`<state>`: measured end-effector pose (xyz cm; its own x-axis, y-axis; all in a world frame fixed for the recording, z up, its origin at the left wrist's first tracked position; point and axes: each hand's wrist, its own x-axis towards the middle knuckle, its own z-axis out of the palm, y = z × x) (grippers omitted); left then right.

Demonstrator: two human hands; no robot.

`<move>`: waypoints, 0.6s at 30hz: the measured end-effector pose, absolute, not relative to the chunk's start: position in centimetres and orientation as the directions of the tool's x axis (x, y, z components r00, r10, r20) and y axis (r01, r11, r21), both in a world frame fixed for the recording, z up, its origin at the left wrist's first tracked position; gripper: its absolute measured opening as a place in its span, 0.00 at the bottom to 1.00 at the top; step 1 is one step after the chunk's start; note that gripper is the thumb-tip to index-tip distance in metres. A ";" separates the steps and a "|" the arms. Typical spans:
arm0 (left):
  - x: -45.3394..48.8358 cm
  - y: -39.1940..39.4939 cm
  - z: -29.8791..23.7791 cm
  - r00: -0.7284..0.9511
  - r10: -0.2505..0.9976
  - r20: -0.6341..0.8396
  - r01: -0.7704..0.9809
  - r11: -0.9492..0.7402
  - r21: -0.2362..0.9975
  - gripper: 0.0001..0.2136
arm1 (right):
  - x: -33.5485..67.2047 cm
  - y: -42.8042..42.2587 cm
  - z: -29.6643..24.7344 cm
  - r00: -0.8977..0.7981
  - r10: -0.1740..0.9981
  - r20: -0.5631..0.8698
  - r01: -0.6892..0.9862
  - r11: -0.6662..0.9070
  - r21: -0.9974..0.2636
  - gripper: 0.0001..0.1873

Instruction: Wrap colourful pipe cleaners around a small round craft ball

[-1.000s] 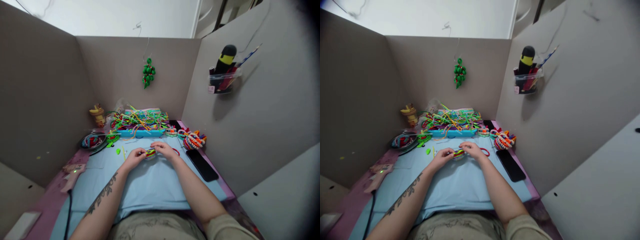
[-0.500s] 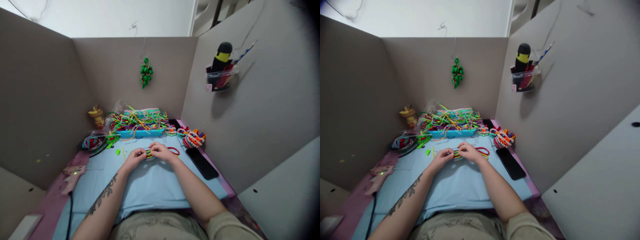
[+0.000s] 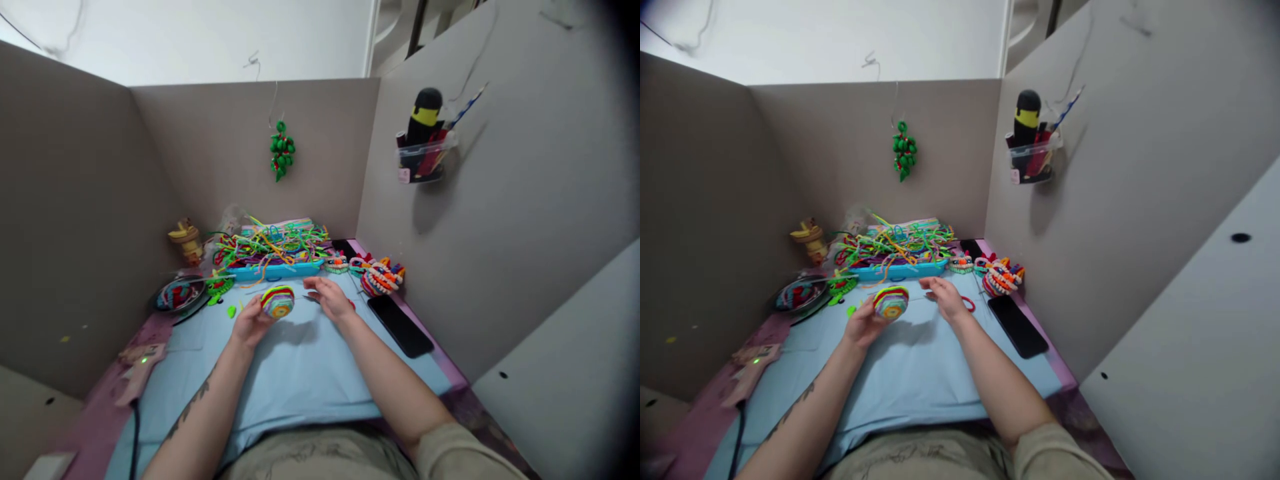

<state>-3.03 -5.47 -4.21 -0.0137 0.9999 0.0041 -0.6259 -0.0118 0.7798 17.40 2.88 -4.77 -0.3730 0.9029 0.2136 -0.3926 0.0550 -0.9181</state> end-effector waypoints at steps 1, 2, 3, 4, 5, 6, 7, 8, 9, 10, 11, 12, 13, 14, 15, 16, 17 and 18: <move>-2.9 -5.5 -4.3 -0.004 1.000 0.006 -0.639 -0.007 0.769 0.18 | 17.3 2.6 -4.7 -0.419 0.876 0.238 -0.364 0.078 -0.928 0.19; -2.8 -5.5 -4.3 0.007 1.000 0.003 -0.647 0.002 0.762 0.18 | 17.1 2.3 -4.7 -0.472 0.844 0.256 -0.335 0.097 -0.937 0.19; -2.7 -5.4 -4.4 0.013 1.000 -0.006 -0.655 0.013 0.756 0.18 | 16.9 2.0 -4.6 -0.519 0.814 0.261 -0.313 0.103 -0.944 0.19; -2.6 -5.3 -4.5 0.012 1.000 -0.023 -0.664 0.025 0.747 0.16 | 16.6 1.6 -4.5 -0.555 0.793 0.252 -0.307 0.086 -0.948 0.18; -2.4 -5.2 -4.7 0.006 0.999 -0.049 -0.677 0.040 0.735 0.15 | 16.4 1.3 -4.4 -0.580 0.781 0.231 -0.316 0.046 -0.948 0.17; -2.2 -5.1 -4.8 -0.001 0.997 -0.083 -0.692 0.059 0.719 0.13 | 16.2 0.9 -4.3 -0.595 0.778 0.202 -0.337 -0.014 -0.941 0.15; -2.0 -5.0 -4.9 -0.005 0.992 -0.123 -0.706 0.083 0.703 0.11 | 15.9 0.7 -4.2 -0.607 0.777 0.169 -0.365 -0.083 -0.928 0.14; -1.9 -4.8 -5.0 -0.003 0.987 -0.162 -0.716 0.111 0.689 0.10 | 15.7 0.5 -4.1 -0.617 0.775 0.134 -0.392 -0.155 -0.907 0.12; -1.7 -4.7 -5.0 0.004 0.981 -0.195 -0.719 0.138 0.681 0.08 | 15.5 0.4 -4.1 -0.623 0.777 0.092 -0.420 -0.233 -0.877 0.11; -1.6 -4.7 -5.1 0.015 0.976 -0.218 -0.717 0.163 0.677 0.08 | 15.4 0.4 -4.1 -0.622 0.783 0.031 -0.449 -0.324 -0.833 0.10; -1.5 -4.6 -5.1 0.026 0.973 -0.231 -0.713 0.180 0.677 0.08 | 15.2 0.5 -4.2 -0.611 0.790 -0.048 -0.478 -0.416 -0.773 0.08; -1.4 -4.6 -5.2 0.034 0.972 -0.233 -0.708 0.188 0.681 0.08 | 15.0 0.6 -4.4 -0.595 0.793 -0.133 -0.504 -0.497 -0.706 0.07; -1.3 -4.6 -5.2 0.038 0.973 -0.229 -0.701 0.189 0.688 0.09 | 14.8 0.8 -4.6 -0.576 0.789 -0.215 -0.525 -0.559 -0.642 0.06; -1.2 -4.6 -5.2 0.037 0.975 -0.219 -0.694 0.183 0.696 0.09 | 14.6 1.0 -4.8 -0.561 0.779 -0.281 -0.538 -0.601 -0.592 0.05; -1.2 -4.6 -5.2 0.032 0.978 -0.208 -0.688 0.173 0.705 0.08 | 14.5 1.1 -5.1 -0.555 0.767 -0.323 -0.540 -0.627 -0.561 0.06; -1.2 -4.6 -5.2 0.023 0.980 -0.199 -0.683 0.161 0.712 0.08 | 14.4 1.3 -5.3 -0.556 0.757 -0.343 -0.537 -0.642 -0.547 0.06; -1.2 -4.5 -5.2 0.011 0.980 -0.197 -0.682 0.151 0.716 0.08 | 14.3 1.4 -5.5 -0.563 0.749 -0.350 -0.530 -0.652 -0.542 0.07; -1.2 -4.5 -5.2 -0.004 0.979 -0.205 -0.684 0.147 0.714 0.09 | 14.2 1.4 -5.7 -0.570 0.741 -0.355 -0.528 -0.661 -0.533 0.07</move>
<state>-1.15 -4.51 -5.15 -0.0036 0.9787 -0.2052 -0.6843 0.1472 0.7142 14.22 1.44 -5.73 -0.5702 0.7409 -0.3548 -0.5278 -0.6614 -0.5329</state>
